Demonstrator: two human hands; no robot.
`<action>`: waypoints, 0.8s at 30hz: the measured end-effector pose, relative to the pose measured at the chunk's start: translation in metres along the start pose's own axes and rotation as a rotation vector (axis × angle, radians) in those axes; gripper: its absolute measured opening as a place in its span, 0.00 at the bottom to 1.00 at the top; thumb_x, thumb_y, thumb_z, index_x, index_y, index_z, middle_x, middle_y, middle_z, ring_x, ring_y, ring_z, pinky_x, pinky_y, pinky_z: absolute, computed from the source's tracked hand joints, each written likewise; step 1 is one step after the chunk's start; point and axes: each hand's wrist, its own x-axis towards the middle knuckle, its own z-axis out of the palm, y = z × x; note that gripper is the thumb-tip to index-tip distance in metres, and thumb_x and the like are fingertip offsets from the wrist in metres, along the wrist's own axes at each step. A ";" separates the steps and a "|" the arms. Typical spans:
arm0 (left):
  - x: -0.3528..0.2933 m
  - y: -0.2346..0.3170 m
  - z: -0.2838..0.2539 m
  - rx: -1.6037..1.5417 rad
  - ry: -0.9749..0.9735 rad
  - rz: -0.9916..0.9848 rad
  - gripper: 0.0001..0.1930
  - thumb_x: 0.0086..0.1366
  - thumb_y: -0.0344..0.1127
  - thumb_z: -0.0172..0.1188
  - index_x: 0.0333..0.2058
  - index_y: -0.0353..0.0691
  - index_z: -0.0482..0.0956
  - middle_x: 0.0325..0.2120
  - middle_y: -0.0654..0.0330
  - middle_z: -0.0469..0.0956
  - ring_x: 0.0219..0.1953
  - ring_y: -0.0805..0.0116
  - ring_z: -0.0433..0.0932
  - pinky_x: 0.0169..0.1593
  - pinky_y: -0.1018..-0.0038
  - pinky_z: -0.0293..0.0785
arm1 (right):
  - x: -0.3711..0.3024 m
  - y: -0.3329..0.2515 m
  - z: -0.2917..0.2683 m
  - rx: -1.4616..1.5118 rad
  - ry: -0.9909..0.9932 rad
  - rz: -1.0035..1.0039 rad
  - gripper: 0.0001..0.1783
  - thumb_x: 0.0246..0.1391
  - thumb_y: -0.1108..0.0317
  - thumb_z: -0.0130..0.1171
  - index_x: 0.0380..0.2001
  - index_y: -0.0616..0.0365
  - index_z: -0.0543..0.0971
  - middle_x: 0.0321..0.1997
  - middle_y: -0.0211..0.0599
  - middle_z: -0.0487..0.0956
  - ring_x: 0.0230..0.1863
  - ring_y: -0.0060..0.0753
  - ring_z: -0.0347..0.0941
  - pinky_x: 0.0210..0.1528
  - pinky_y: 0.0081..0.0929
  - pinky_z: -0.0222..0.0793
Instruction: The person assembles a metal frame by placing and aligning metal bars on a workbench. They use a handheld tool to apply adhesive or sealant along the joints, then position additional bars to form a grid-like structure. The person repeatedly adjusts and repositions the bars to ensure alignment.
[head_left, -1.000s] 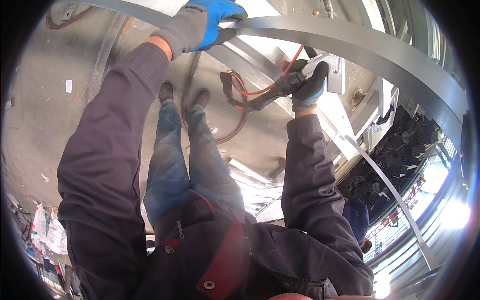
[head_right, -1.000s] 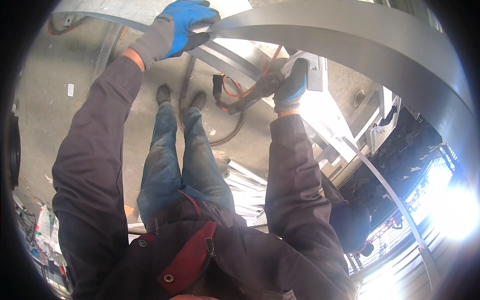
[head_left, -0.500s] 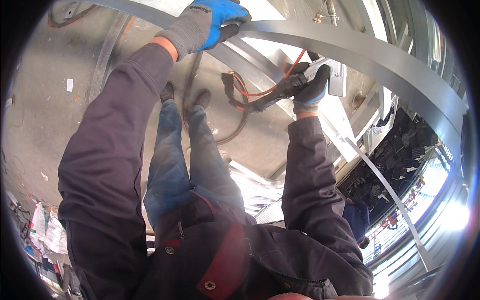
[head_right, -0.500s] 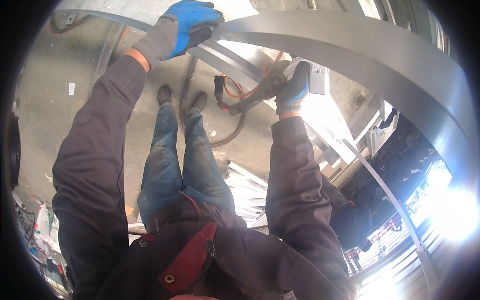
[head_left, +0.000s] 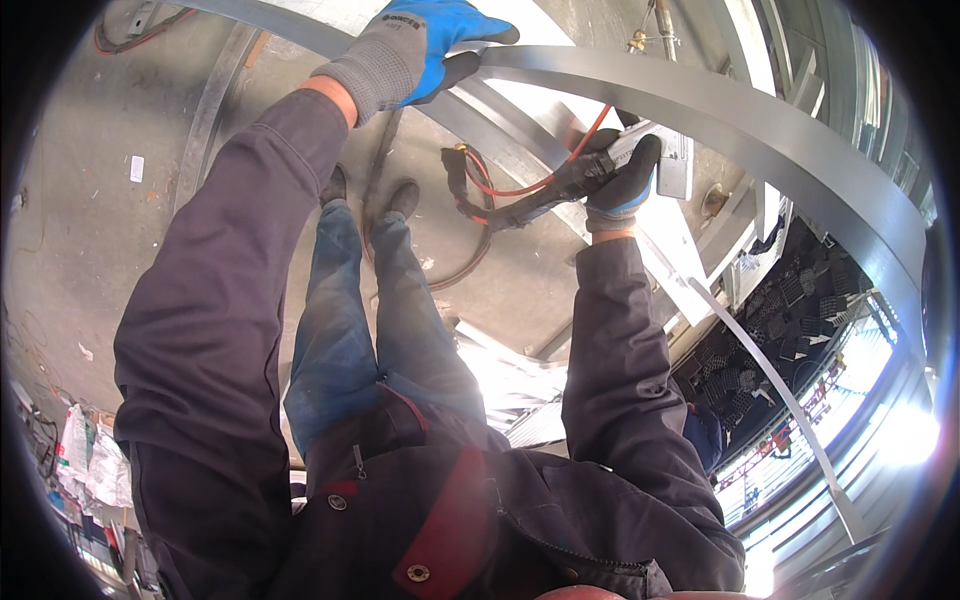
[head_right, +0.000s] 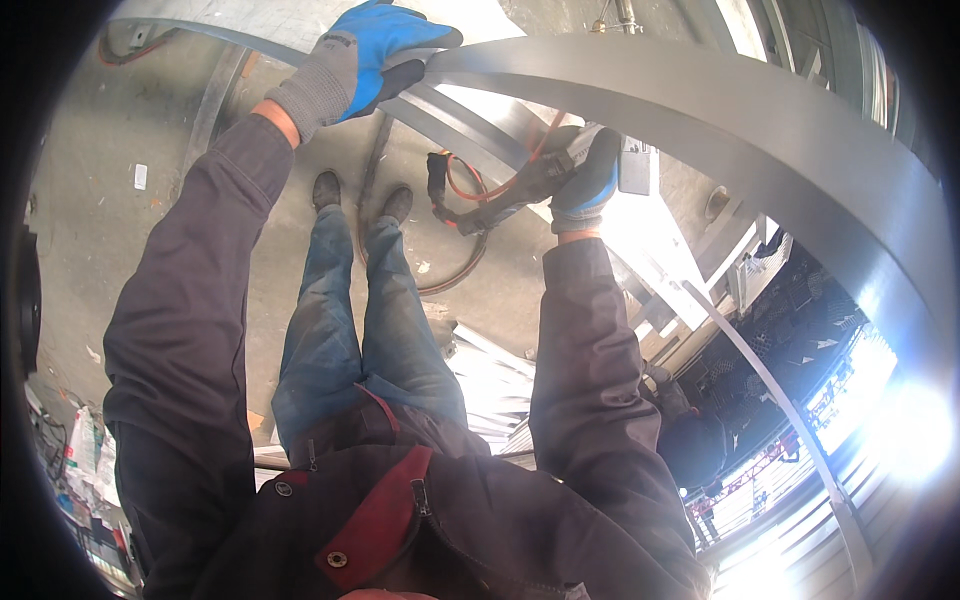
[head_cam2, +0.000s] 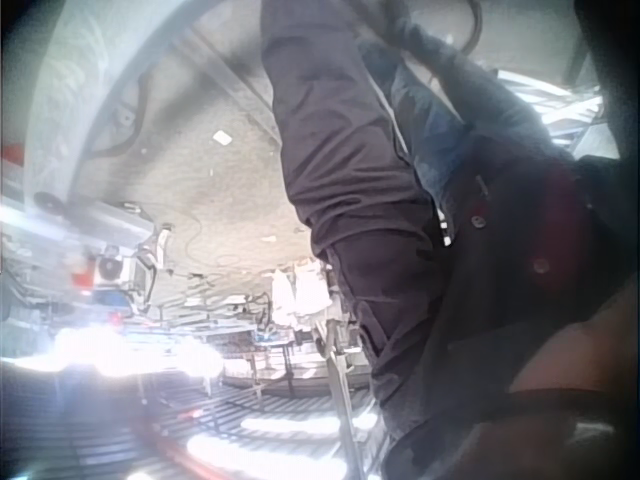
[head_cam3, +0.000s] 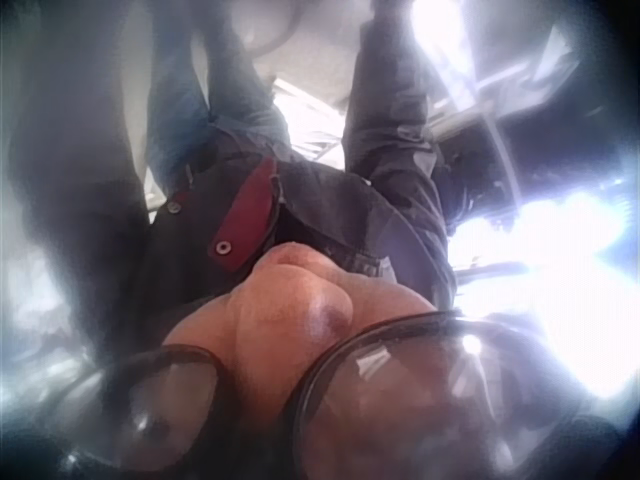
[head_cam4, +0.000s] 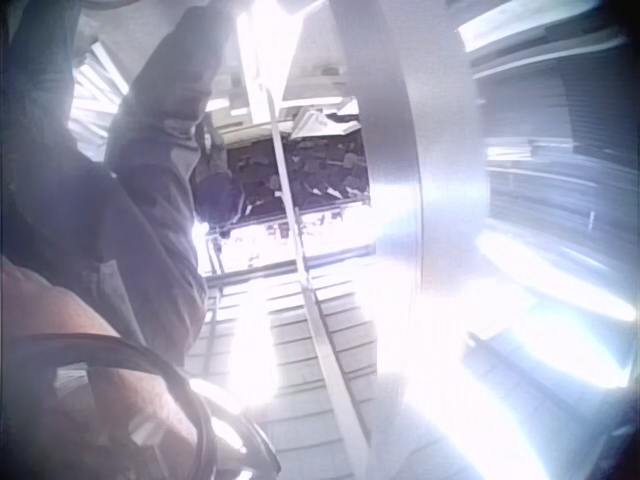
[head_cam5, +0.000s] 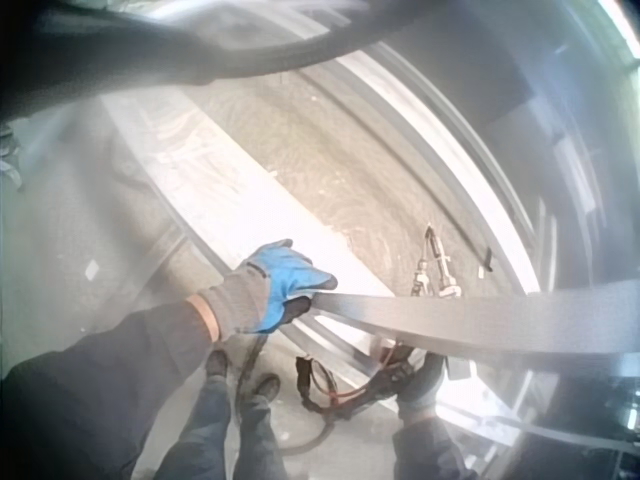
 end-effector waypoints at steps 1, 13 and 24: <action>0.001 0.000 -0.001 -0.007 -0.036 -0.007 0.17 0.56 0.33 0.65 0.46 0.54 0.82 0.38 0.62 0.82 0.47 0.56 0.81 0.67 0.47 0.65 | 0.000 0.000 0.000 0.009 0.010 -0.004 0.37 0.70 0.36 0.42 0.57 0.61 0.74 0.28 0.38 0.81 0.25 0.35 0.77 0.28 0.28 0.75; -0.004 -0.007 0.008 0.038 0.010 0.012 0.19 0.56 0.32 0.64 0.48 0.56 0.82 0.47 0.62 0.83 0.57 0.56 0.78 0.69 0.43 0.62 | -0.002 0.000 -0.009 0.094 -0.074 0.045 0.25 0.72 0.47 0.49 0.53 0.58 0.76 0.46 0.33 0.79 0.46 0.27 0.77 0.47 0.25 0.75; 0.001 -0.003 0.000 0.090 -0.055 0.061 0.16 0.53 0.32 0.60 0.42 0.56 0.81 0.42 0.65 0.82 0.53 0.57 0.78 0.66 0.43 0.64 | -0.007 -0.007 -0.002 0.077 -0.096 0.029 0.21 0.72 0.48 0.48 0.45 0.57 0.77 0.41 0.35 0.80 0.38 0.29 0.78 0.40 0.26 0.76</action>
